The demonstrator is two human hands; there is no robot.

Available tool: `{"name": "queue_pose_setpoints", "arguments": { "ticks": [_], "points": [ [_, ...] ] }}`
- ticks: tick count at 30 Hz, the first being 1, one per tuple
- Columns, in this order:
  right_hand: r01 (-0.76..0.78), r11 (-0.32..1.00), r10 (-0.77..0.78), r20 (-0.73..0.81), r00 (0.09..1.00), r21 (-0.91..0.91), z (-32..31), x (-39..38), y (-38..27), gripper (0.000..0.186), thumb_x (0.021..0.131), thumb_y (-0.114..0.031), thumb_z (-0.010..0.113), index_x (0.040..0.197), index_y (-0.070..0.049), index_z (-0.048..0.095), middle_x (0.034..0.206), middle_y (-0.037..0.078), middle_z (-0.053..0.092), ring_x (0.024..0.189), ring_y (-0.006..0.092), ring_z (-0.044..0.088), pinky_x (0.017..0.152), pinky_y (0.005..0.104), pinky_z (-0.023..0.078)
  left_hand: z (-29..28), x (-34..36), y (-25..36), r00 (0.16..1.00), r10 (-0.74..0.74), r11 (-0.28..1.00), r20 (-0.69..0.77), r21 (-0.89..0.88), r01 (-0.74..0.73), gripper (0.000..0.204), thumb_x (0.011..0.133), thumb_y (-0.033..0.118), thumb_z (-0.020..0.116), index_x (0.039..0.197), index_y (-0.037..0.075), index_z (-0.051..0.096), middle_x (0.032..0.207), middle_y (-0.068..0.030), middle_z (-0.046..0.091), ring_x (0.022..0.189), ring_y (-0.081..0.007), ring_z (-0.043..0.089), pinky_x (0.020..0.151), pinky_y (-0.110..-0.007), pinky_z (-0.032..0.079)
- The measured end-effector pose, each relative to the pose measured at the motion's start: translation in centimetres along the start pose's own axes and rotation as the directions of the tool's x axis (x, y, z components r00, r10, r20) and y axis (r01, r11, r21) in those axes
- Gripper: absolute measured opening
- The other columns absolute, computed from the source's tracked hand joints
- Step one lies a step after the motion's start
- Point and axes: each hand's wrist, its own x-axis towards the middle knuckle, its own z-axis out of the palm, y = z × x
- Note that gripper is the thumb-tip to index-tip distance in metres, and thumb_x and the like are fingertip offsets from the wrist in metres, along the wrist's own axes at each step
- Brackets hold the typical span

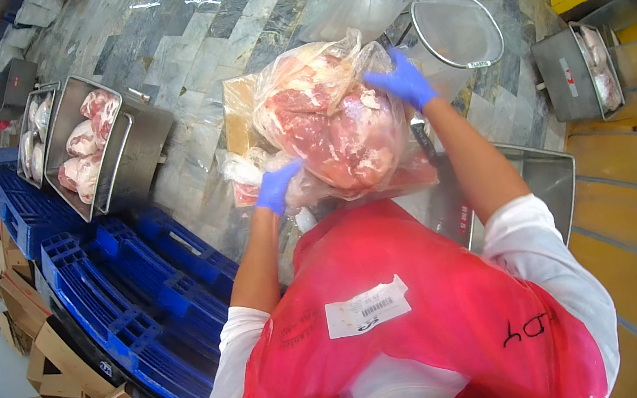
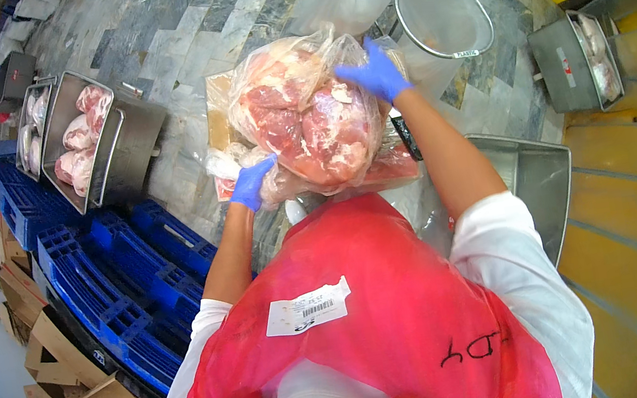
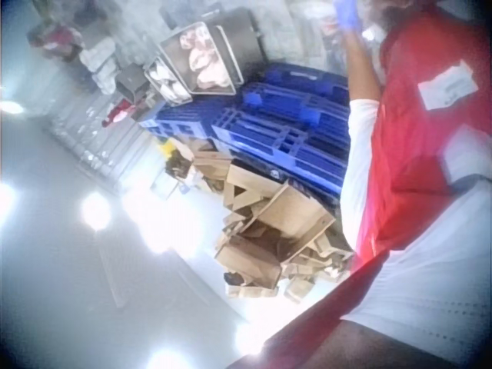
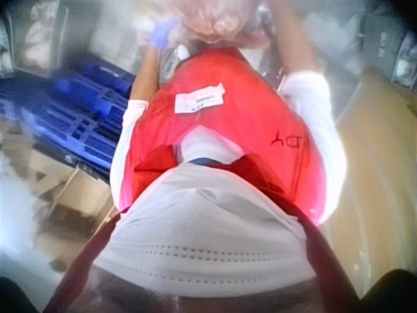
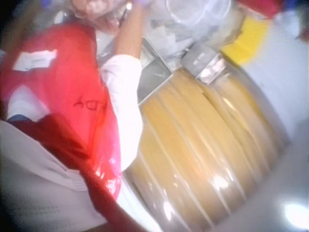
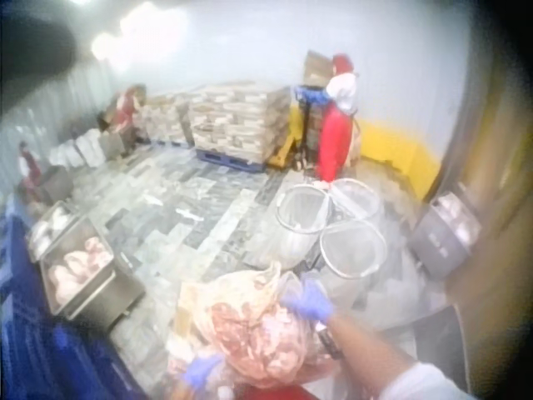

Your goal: The person trims a large piece of raw meat using a knife, removing fat and excess tissue. The trimmed pieces are placed into a metal tray. The person repeatedly adjusts the meat and the plastic wrap during the process.

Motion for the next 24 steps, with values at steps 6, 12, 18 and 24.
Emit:
{"name": "queue_pose_setpoints", "arguments": {
  "ticks": [6,12,18,24],
  "points": [
    [-0.227,0.973,0.229,-0.179,0.957,0.033,-9.0,-3.0,11.4,0.032,0.086,-0.025,0.072,0.108,-0.002,0.074,0.091,0.009,0.074,0.079,0.0173,0.065,0.078,0.0324,0.051,-5.3,0.7,1.0,0.990,0.109,0.990,-0.094,-0.083,-0.117,0.044,0.088,0.013,0.070,0.130,0.006,0.059,0.121,-0.0110,0.066,0.107,-0.0252,0.065,0.091,-0.039,0.055],
    [-0.261,0.954,0.295,0.304,0.906,-0.149,-11.6,-6.5,7.5,0.048,0.086,-0.030,0.074,0.126,-0.004,0.066,0.113,0.015,0.069,0.099,0.0193,0.064,0.087,0.0325,0.050,-9.4,-1.6,5.5,0.971,0.238,0.714,0.003,-0.679,-0.172,0.038,0.090,0.017,0.064,0.125,0.001,0.060,0.114,-0.0159,0.067,0.105,-0.0304,0.065,0.095,-0.044,0.053],
    [0.032,0.999,-0.025,0.249,0.968,-0.022,-8.6,-0.5,-4.8,0.076,0.083,-0.041,0.078,0.144,-0.005,0.050,0.142,0.020,0.053,0.126,0.0294,0.056,0.108,0.0389,0.042,-10.9,-4.5,7.2,0.927,0.363,0.809,-0.094,-0.462,-0.363,0.054,0.091,0.020,0.063,0.139,0.001,0.049,0.129,-0.0196,0.061,0.116,-0.0292,0.060,0.102,-0.043,0.049],
    [0.568,0.688,-0.326,0.506,0.799,-0.453,6.7,5.6,-12.1,0.039,0.083,-0.032,0.069,0.119,-0.017,0.071,0.107,0.019,0.071,0.109,0.0383,0.065,0.096,0.0462,0.050,-4.4,-5.0,9.4,0.917,0.395,0.912,0.052,0.094,-0.398,0.067,0.087,0.018,0.071,0.145,0.003,0.043,0.129,-0.0122,0.061,0.117,-0.0220,0.059,0.106,-0.035,0.045]
  ]
}}
